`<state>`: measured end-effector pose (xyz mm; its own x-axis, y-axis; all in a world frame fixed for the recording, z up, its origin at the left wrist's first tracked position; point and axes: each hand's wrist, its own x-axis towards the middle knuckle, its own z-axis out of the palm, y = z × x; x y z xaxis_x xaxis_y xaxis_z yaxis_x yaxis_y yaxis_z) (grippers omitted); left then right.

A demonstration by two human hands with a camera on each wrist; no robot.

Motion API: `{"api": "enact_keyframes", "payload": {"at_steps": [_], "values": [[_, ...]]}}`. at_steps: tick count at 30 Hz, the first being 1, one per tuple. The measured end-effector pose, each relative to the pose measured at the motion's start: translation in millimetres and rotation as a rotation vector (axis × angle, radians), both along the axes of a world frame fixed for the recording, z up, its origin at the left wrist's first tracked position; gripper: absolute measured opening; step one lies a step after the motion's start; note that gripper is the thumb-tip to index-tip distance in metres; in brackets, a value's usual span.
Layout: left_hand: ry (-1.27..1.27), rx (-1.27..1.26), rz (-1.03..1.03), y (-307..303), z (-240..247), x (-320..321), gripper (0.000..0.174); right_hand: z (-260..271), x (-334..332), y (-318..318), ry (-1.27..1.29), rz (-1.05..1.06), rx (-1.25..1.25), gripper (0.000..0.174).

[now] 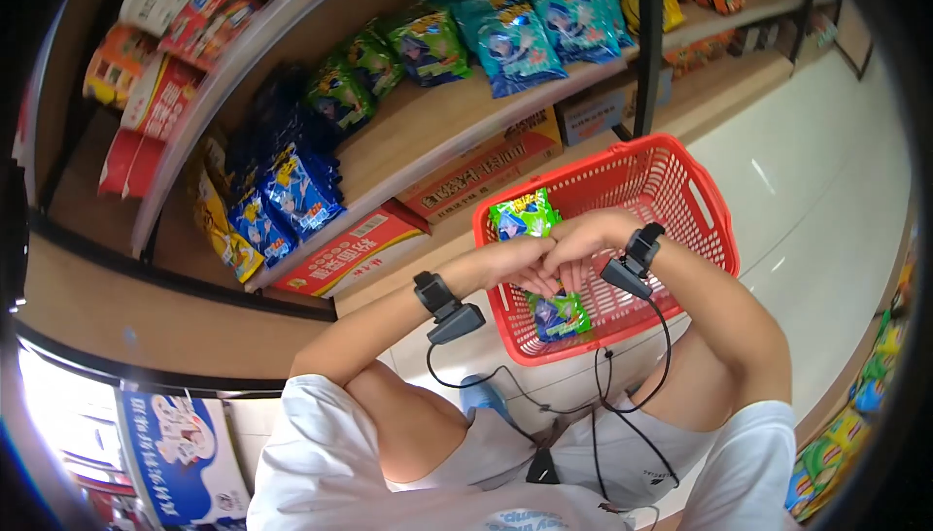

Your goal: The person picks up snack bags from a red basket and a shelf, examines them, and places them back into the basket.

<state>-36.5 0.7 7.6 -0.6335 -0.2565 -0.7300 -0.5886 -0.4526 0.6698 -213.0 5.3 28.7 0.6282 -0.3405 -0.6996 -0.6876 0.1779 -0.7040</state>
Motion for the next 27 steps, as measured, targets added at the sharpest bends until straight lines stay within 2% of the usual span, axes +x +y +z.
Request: {"api": "enact_keyframes", "payload": {"at_steps": [4, 5, 8, 9, 10, 12, 14, 16, 18, 20, 21, 23, 27], "values": [[-0.032, -0.32, 0.029, -28.7, 39.1, 5.1, 0.051, 32.6, 4.7, -18.3, -0.22, -0.166, -0.152, 0.03], [0.051, -0.437, -0.007, -37.6, 53.7, 12.2, 0.049, 38.2, 10.0, -22.2, -0.214, -0.23, -0.294, 0.024], [0.053, -1.055, 0.009, -70.4, 117.3, 33.1, 0.045, 44.5, 24.0, -41.1, -0.461, -0.676, -0.48, 0.023], [0.021, -1.261, 0.215, -92.4, 129.4, 38.3, 0.043, 55.1, 31.6, -50.4, -0.571, -0.791, -0.472, 0.022], [-0.01, -1.45, 0.435, -110.4, 145.7, 43.7, 0.043, 68.8, 38.9, -57.5, -0.569, -0.85, -0.563, 0.023], [0.079, -1.429, 0.799, -141.3, 178.5, 61.8, 0.043, 93.3, 60.3, -77.8, -0.574, -0.982, -0.69, 0.025], [0.17, -1.398, 0.973, -197.1, 171.7, 74.5, 0.045, 124.7, 82.0, -98.5, -0.488, -0.976, -0.762, 0.029], [0.231, -1.54, 0.997, -272.5, 112.9, 77.8, 0.046, 134.0, 93.7, -133.4, -0.48, -0.962, -0.829, 0.029], [0.318, -1.522, 1.043, -284.6, 100.5, 80.2, 0.047, 137.7, 99.8, -160.0, -0.378, -0.962, -0.889, 0.03], [0.433, -1.347, 1.097, -257.4, 97.2, 87.8, 0.048, 140.4, 100.5, -185.8, -0.298, -0.963, -0.906, 0.031], [0.371, -1.209, 1.027, -267.2, 91.9, 88.8, 0.051, 139.9, 99.0, -196.2, -0.263, -0.965, -0.888, 0.031], [0.393, -1.163, 1.03, -297.5, 65.0, 79.7, 0.051, 128.4, 94.8, -217.2, -0.277, -1.025, -0.836, 0.029], [0.482, -1.132, 1.081, -295.8, 69.5, 78.7, 0.052, 125.9, 104.7, -221.0, -0.183, -1.099, -0.776, 0.023]]}}
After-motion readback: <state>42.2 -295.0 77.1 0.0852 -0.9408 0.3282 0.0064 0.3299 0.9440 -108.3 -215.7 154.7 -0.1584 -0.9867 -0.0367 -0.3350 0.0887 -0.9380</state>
